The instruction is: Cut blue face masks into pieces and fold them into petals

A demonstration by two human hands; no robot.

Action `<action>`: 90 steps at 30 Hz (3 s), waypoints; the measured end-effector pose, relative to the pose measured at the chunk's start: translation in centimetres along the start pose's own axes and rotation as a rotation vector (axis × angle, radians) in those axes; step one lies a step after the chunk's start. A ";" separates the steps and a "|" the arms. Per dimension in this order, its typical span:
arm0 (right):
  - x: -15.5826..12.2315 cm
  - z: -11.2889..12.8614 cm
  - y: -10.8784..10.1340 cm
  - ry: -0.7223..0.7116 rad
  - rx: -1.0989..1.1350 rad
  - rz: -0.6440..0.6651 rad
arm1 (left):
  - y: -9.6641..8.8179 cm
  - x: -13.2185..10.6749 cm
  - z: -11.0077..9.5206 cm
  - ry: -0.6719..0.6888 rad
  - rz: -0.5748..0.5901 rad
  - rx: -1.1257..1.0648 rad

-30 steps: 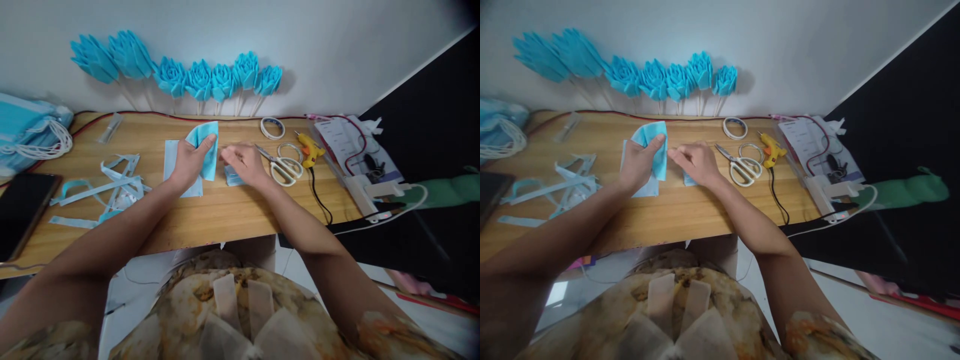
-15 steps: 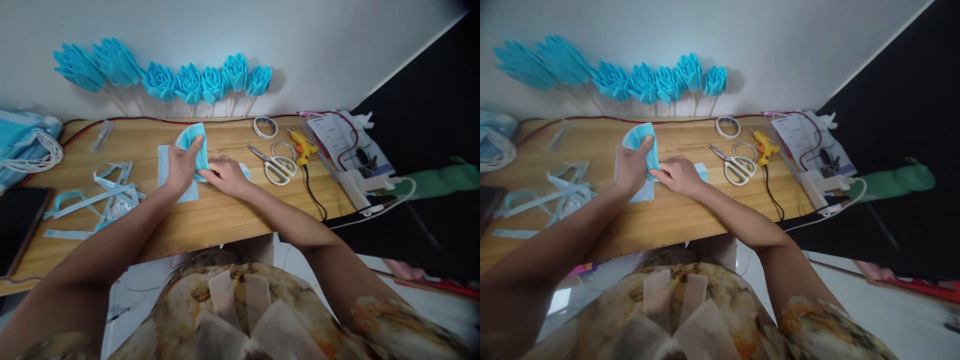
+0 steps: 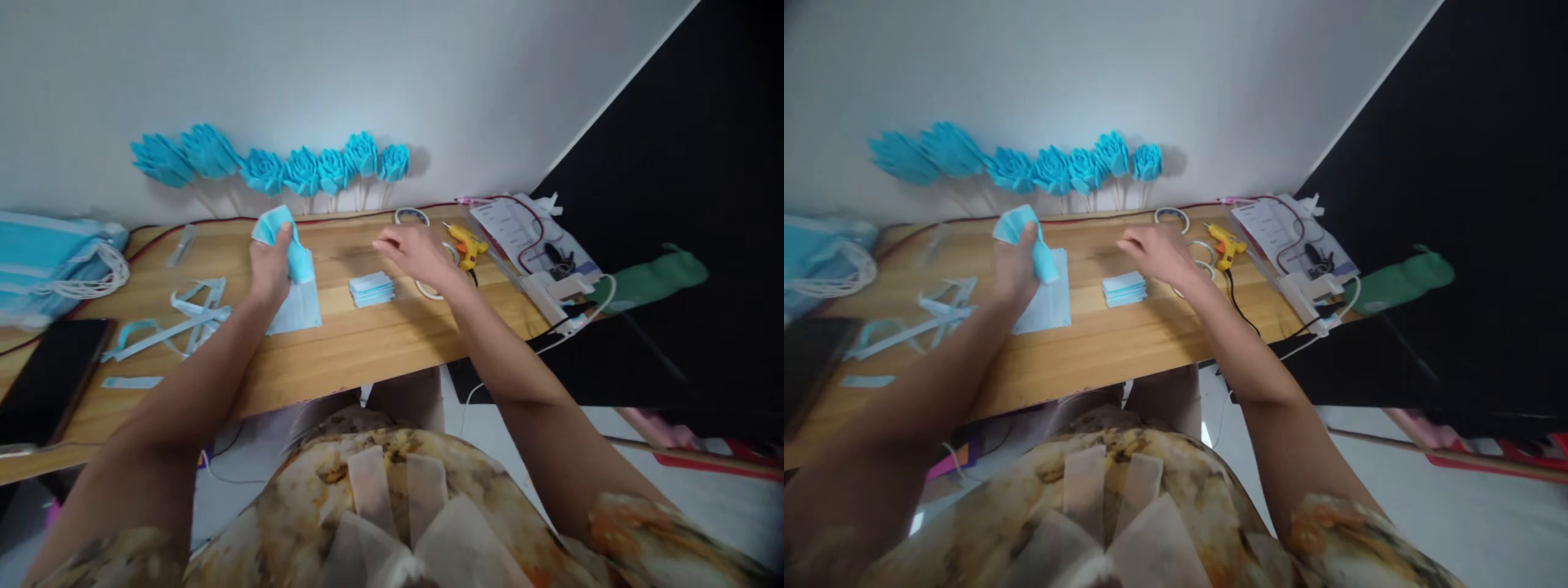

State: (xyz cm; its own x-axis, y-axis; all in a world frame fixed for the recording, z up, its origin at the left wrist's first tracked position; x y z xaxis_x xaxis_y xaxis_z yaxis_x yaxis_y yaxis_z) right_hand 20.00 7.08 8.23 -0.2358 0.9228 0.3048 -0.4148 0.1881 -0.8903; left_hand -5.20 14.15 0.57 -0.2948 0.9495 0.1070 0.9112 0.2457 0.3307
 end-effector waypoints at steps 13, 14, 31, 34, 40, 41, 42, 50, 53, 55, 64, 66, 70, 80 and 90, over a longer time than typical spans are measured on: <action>-3.6 2.2 2.0 0.128 0.320 -0.083 | 2.6 -2.6 -1.1 0.006 0.176 -0.056; -2.8 3.5 2.5 0.134 0.372 -0.060 | 2.9 -3.1 -1.3 0.010 0.192 -0.053; -0.7 7.3 6.4 0.178 0.578 -0.266 | 5.1 -5.9 -2.0 -0.176 0.354 -0.155; -0.9 7.1 6.6 0.178 0.608 -0.263 | 5.2 -5.9 -1.8 -0.181 0.383 -0.119; -0.8 6.1 6.1 0.181 0.724 -0.207 | 5.6 -6.2 -2.2 -0.170 0.449 -0.019; -0.7 5.9 5.9 0.179 0.743 -0.204 | 5.6 -6.3 -2.2 -0.169 0.450 -0.010; -0.5 5.7 5.7 0.175 0.749 -0.204 | 5.6 -6.4 -2.2 -0.173 0.446 0.001; 0.6 5.0 5.1 0.124 0.731 -0.185 | 5.2 -5.9 -1.3 -0.206 0.405 0.029; 0.6 5.1 4.6 0.098 0.662 -0.224 | 5.0 -5.5 -1.3 -0.214 0.399 0.052; 0.7 5.2 4.3 0.085 0.626 -0.243 | 5.0 -5.4 -1.5 -0.215 0.413 0.050; 1.9 4.3 5.1 0.031 0.686 -0.182 | 5.1 -5.0 -1.2 -0.255 0.486 0.061; 2.2 3.8 5.6 0.027 0.704 -0.149 | 5.1 -4.9 -1.1 -0.249 0.509 0.074; 2.5 3.1 5.9 0.034 0.683 -0.155 | 5.3 -5.0 -0.9 -0.253 0.558 0.159; 1.1 1.6 5.2 0.036 0.592 -0.320 | 5.9 -5.6 -0.2 -0.236 0.691 0.426; 1.2 1.3 5.8 0.010 0.543 -0.252 | 5.4 -4.7 0.6 -0.158 0.652 0.486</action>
State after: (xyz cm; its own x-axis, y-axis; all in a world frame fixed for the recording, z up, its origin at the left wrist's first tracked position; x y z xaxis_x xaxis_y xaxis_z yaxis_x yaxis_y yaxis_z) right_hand 16.24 8.81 3.89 -0.0646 0.8759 0.4782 -0.8475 0.2048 -0.4897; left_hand 1.31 11.12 1.35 0.3468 0.9379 -0.0078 0.9187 -0.3413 -0.1986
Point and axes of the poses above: each hand's wrist, its own x-axis towards the middle knuckle, its own y-axis out of the palm, z = x × y, the point moved 8 cm from there along x, towards the middle knuckle
